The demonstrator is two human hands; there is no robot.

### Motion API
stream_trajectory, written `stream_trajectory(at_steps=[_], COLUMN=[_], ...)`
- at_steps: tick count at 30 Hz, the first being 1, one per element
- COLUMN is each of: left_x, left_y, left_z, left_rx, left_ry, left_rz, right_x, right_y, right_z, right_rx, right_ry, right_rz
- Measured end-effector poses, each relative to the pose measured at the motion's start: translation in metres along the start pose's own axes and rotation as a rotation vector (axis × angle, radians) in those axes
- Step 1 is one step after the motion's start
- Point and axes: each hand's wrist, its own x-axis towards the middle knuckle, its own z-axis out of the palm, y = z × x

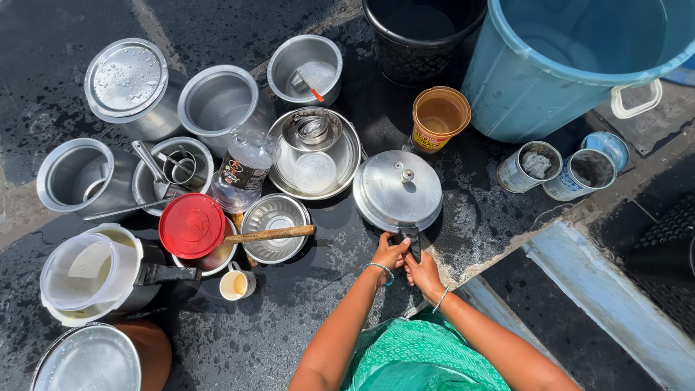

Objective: The person washes a metal pressure cooker lid using a scrub pad and water while squatting on a stone floor near several other metal pots and buckets.

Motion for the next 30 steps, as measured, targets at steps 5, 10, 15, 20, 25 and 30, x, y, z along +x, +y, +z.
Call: stream_trajectory(at_steps=[5,10,15,20,25,30], left_x=[0.008,0.009,0.005,-0.002,-0.014,-0.054], left_y=[-0.006,-0.001,0.012,0.016,0.026,0.041], left_z=[-0.004,-0.026,-0.040,-0.045,-0.031,0.024], left_rx=[0.062,0.173,0.654,0.857,0.970,1.193], left_ry=[0.080,0.181,0.476,0.527,0.589,0.727], left_rz=[0.055,0.090,0.172,0.245,0.297,0.448], right_x=[0.002,0.010,0.028,0.067,0.074,0.049], right_y=[-0.022,-0.090,-0.179,-0.170,-0.165,-0.195], right_z=[-0.018,-0.100,-0.189,-0.240,-0.233,-0.245], right_rx=[-0.254,-0.773,-1.194,-1.189,-1.053,-0.740], right_ry=[-0.179,0.046,0.736,0.684,0.662,0.682], right_rz=[0.040,-0.607,-0.799,-0.705,-0.674,-0.740])
